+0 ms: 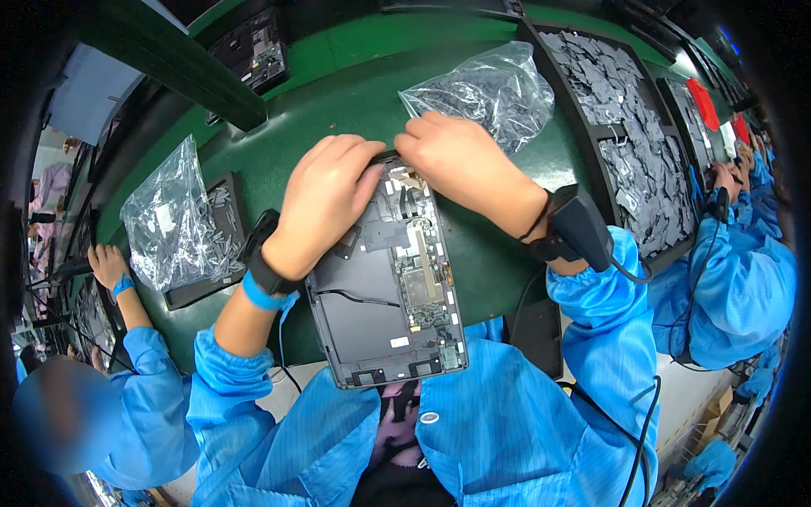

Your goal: Assembling internal components and connecting cables within a tablet device on a factory line.

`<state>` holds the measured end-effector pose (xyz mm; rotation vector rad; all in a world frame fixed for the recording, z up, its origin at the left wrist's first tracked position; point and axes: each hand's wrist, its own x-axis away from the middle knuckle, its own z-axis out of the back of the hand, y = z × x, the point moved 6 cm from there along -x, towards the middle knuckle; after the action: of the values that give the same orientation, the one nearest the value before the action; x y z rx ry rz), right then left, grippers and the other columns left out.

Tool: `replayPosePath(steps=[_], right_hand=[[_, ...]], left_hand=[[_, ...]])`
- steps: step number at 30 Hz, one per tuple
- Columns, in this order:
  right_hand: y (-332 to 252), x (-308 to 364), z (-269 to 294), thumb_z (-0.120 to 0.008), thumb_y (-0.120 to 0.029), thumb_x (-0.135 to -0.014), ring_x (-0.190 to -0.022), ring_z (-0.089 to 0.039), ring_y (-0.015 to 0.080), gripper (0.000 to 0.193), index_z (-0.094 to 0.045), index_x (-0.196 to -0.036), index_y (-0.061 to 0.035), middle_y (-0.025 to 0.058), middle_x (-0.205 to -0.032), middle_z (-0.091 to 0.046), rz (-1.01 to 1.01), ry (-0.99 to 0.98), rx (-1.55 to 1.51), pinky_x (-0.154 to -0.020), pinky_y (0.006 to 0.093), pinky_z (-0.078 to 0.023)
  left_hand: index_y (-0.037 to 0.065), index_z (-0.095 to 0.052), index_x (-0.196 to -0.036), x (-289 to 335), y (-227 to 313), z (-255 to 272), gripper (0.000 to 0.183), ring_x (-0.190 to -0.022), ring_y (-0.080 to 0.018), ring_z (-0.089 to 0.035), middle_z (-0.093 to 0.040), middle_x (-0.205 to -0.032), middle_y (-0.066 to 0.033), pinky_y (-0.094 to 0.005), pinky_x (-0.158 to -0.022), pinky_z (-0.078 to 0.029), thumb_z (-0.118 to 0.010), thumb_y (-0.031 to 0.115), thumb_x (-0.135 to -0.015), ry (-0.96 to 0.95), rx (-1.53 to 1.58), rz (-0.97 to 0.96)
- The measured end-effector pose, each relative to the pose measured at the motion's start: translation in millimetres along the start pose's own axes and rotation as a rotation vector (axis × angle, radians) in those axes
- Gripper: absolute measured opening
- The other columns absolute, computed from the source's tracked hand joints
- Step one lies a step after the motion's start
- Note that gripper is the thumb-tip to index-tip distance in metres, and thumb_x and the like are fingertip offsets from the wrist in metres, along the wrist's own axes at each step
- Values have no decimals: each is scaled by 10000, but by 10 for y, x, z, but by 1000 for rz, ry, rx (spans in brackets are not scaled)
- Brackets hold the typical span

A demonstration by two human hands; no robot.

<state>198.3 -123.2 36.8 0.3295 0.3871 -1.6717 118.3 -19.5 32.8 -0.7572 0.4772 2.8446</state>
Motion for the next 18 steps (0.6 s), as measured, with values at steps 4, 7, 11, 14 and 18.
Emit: replayPosePath(steps=[4, 7, 11, 14, 18], right_hand=[[55, 236, 296, -693, -49, -777, -810, -620, 276, 109, -663, -880, -31, 90, -867, -640, -106, 286, -162, -689, 359, -516], [-54, 452, 341, -707, -22, -771, -820, -628, 277, 158, -684, -927, -31, 102, -916, -663, -165, 269, -227, -694, 353, -511], [-190, 592, 297, -718, 5, -737, -793, -616, 268, 193, -684, -925, -18, 93, -898, -654, -165, 236, -282, -678, 347, -506], [-249, 651, 309, -731, 10, -692, -778, -614, 254, 251, -687, -936, -31, 82, -905, -655, -124, 283, -261, -655, 332, -500], [-357, 697, 318, -694, -40, -671, -773, -604, 199, 314, -696, -984, -67, 55, -1004, -656, 50, 293, -123, -640, 301, -486]], left_hand=[[45, -659, -947, 246, 173, 380, 294, -832, -292, -578, -619, -878, -90, -383, -734, -474, -786, 128, -694, -19, 100, 90], [57, -655, -936, 426, 204, 315, 338, -855, -281, -573, -619, -877, -77, -373, -736, -468, -815, 167, -659, -123, 49, 164], [63, -649, -891, 470, 204, 200, 310, -900, -281, -560, -621, -884, -61, -375, -769, -465, -818, 168, -654, -206, 84, 215], [44, -655, -883, 419, 185, 226, 243, -840, -258, -587, -635, -871, -70, -347, -732, -483, -796, 141, -710, -118, 133, 123], [-13, -661, -909, 300, 75, 134, 139, -707, -233, -641, -686, -805, -119, -339, -653, -518, -697, 96, -830, -194, 537, 447]])
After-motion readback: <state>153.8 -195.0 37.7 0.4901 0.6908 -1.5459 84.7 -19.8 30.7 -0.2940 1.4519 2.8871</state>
